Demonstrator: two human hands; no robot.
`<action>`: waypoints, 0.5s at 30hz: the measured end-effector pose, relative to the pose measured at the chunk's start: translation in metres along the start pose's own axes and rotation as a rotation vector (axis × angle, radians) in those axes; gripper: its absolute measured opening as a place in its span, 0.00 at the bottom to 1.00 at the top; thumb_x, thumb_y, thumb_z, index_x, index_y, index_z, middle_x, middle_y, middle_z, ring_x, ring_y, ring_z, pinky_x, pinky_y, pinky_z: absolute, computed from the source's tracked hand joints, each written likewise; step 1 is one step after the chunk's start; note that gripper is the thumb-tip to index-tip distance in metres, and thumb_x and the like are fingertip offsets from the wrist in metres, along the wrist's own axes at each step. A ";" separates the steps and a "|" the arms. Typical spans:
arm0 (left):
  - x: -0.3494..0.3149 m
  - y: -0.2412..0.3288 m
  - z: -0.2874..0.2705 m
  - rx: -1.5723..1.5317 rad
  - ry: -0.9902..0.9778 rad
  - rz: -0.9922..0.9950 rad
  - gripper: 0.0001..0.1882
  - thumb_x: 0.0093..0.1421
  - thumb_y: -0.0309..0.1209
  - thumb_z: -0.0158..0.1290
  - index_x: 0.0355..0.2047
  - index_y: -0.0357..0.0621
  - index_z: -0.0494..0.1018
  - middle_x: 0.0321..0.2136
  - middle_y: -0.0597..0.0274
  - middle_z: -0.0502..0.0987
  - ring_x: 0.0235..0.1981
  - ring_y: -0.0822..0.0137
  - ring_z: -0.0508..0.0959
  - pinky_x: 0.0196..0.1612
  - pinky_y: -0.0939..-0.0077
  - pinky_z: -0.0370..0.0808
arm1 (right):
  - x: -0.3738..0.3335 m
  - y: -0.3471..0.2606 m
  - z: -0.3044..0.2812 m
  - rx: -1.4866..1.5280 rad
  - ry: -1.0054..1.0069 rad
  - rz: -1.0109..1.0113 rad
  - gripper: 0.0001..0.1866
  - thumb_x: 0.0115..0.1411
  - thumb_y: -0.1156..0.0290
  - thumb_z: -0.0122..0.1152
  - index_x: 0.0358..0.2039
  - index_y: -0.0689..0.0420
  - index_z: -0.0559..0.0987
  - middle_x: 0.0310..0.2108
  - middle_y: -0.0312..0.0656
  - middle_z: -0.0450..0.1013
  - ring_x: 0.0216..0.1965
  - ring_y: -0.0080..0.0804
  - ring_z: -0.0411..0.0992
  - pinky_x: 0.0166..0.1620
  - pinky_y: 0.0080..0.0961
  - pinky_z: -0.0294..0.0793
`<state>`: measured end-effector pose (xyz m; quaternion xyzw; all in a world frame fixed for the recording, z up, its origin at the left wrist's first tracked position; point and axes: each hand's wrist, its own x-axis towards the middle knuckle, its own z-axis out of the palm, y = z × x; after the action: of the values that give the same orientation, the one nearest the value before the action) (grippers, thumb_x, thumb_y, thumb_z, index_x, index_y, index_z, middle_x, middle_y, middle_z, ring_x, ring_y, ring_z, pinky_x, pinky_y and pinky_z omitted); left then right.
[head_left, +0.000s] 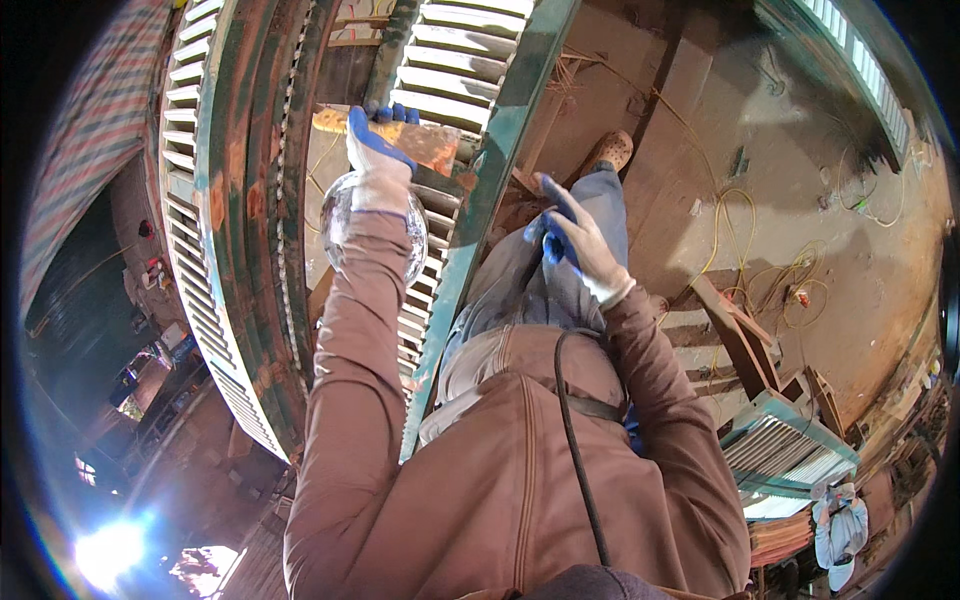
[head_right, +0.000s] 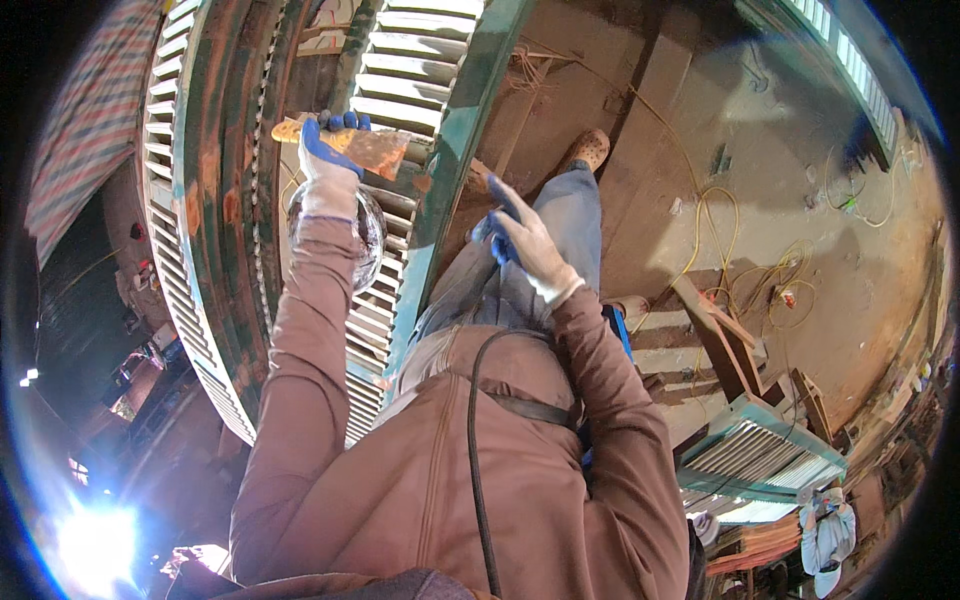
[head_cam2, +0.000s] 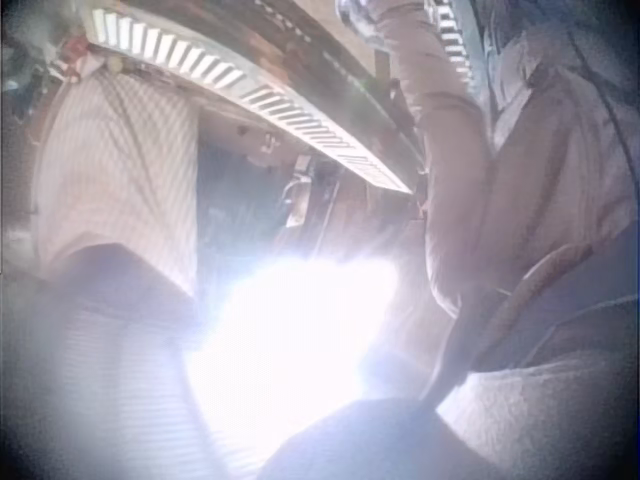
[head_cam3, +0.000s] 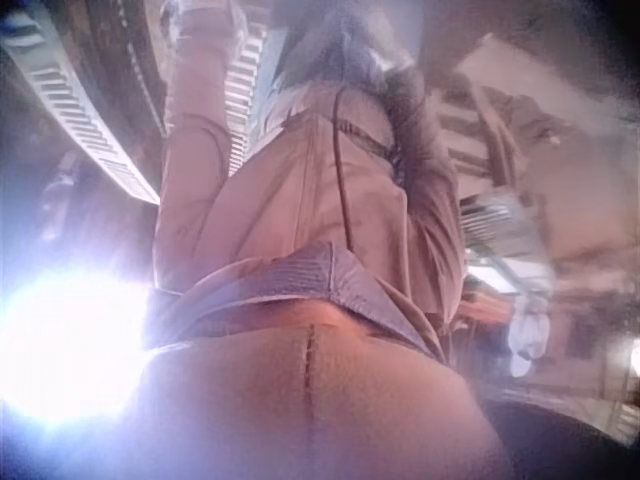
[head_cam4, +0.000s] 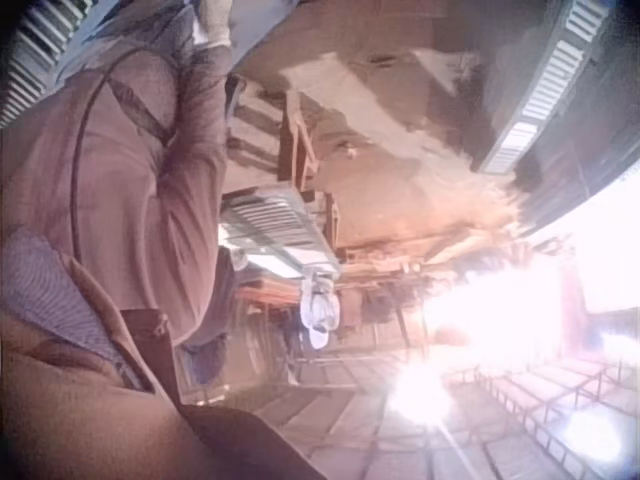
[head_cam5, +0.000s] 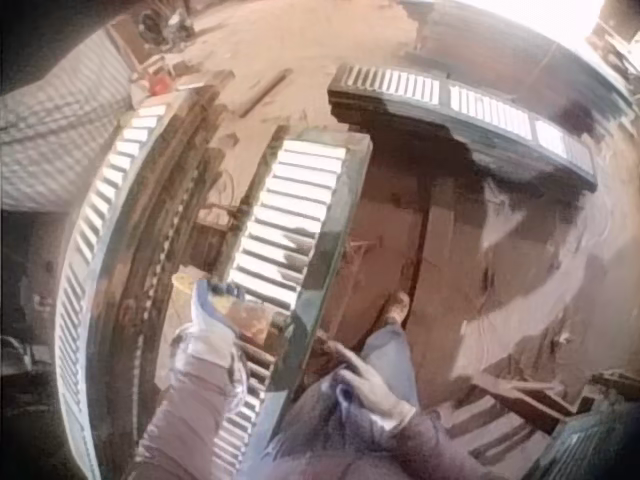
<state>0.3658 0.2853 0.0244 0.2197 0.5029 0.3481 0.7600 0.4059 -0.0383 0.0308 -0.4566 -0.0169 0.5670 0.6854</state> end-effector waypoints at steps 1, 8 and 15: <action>0.014 0.002 -0.003 0.061 -0.006 -0.034 0.15 0.66 0.46 0.49 0.34 0.48 0.68 0.29 0.60 0.72 0.33 0.55 0.74 0.46 0.46 0.74 | 0.007 0.014 -0.006 -0.010 0.072 0.026 0.31 0.70 0.70 0.47 0.72 0.50 0.57 0.32 0.36 0.78 0.23 0.14 0.67 0.26 0.12 0.66; 0.077 -0.018 -0.028 0.215 -0.026 -0.235 0.17 0.68 0.47 0.45 0.41 0.47 0.70 0.43 0.48 0.79 0.43 0.45 0.78 0.53 0.32 0.70 | 0.047 0.078 -0.007 -0.722 0.198 -0.295 0.33 0.65 0.71 0.53 0.70 0.43 0.61 0.37 0.42 0.79 0.28 0.32 0.75 0.32 0.30 0.75; 0.078 -0.031 -0.026 0.298 -0.092 -0.099 0.12 0.63 0.40 0.50 0.37 0.45 0.73 0.34 0.59 0.78 0.34 0.59 0.79 0.42 0.57 0.78 | 0.054 0.097 0.019 -1.366 0.317 -0.327 0.36 0.61 0.69 0.55 0.69 0.54 0.59 0.35 0.45 0.78 0.32 0.43 0.78 0.34 0.41 0.77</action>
<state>0.3711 0.3232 -0.0546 0.3208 0.5240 0.2213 0.7573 0.3408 0.0107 -0.0475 -0.8518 -0.3362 0.2470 0.3170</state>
